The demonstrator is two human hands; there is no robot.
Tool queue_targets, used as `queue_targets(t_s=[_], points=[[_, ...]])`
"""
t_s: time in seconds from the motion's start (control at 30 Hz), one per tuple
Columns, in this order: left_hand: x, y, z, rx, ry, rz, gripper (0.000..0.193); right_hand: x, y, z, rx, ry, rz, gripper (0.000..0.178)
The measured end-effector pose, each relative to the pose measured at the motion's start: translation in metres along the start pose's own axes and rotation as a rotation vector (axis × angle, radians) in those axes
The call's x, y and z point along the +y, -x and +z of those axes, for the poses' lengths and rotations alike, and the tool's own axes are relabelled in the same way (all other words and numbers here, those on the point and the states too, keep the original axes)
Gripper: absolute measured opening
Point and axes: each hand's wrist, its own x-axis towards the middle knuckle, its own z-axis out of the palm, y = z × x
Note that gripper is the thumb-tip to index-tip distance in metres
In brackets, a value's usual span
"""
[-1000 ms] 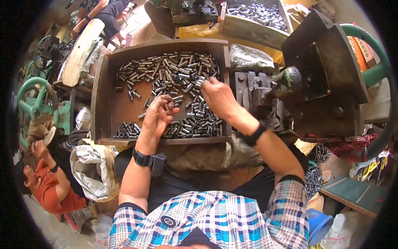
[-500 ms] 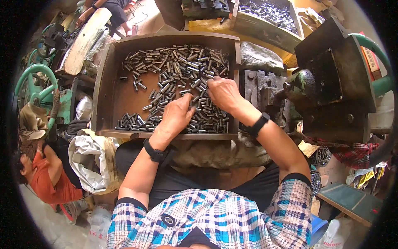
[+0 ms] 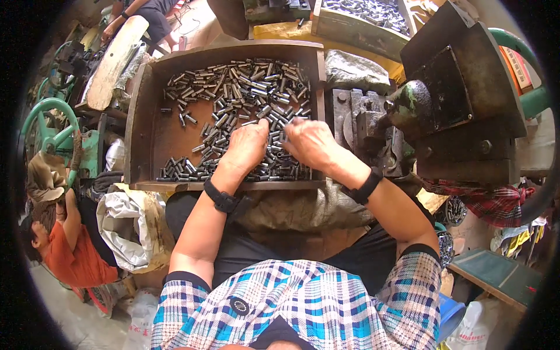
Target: Picking up and inspecting small metal bolts from a wooden tray and periodically placing them into a press machine for processing.
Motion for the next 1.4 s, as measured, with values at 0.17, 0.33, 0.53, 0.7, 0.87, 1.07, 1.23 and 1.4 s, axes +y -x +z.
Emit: queue_targets(t_s=[0.17, 0.33, 0.53, 0.7, 0.87, 1.07, 1.23, 1.4], points=[[0.002, 0.003, -0.004, -0.029, 0.016, -0.031, 0.019, 0.014, -0.048, 0.012, -0.006, 0.087, 0.03, 0.01], [-0.008, 0.017, -0.023, 0.048, 0.151, -0.057, 0.022, 0.004, -0.073, 0.02, -0.1, 0.279, 0.109, 0.016], [-0.033, 0.037, -0.041, 0.041, 0.675, -0.183, 0.024, -0.011, -0.076, 0.019, -0.277, -0.069, 0.265, 0.019], [-0.053, 0.046, -0.05, -0.001, 1.238, -0.276, 0.013, -0.055, -0.06, 0.024, -0.316, 0.001, 0.127, 0.022], [-0.046, 0.049, -0.05, 0.003, 1.493, -0.298, 0.006, -0.047, -0.043, -0.002, -0.106, -0.33, 0.152, 0.022], [-0.013, 0.045, -0.028, -0.097, 1.331, -0.222, 0.009, -0.047, 0.007, -0.021, -0.226, -0.977, 0.468, 0.02], [0.004, 0.041, -0.02, -0.238, 1.323, -0.126, 0.016, -0.04, 0.033, -0.016, -0.256, -1.275, 0.59, 0.015], [0.012, 0.033, -0.018, -0.366, 1.404, -0.152, 0.019, -0.028, 0.042, -0.015, -0.228, -1.342, 0.527, 0.016]])
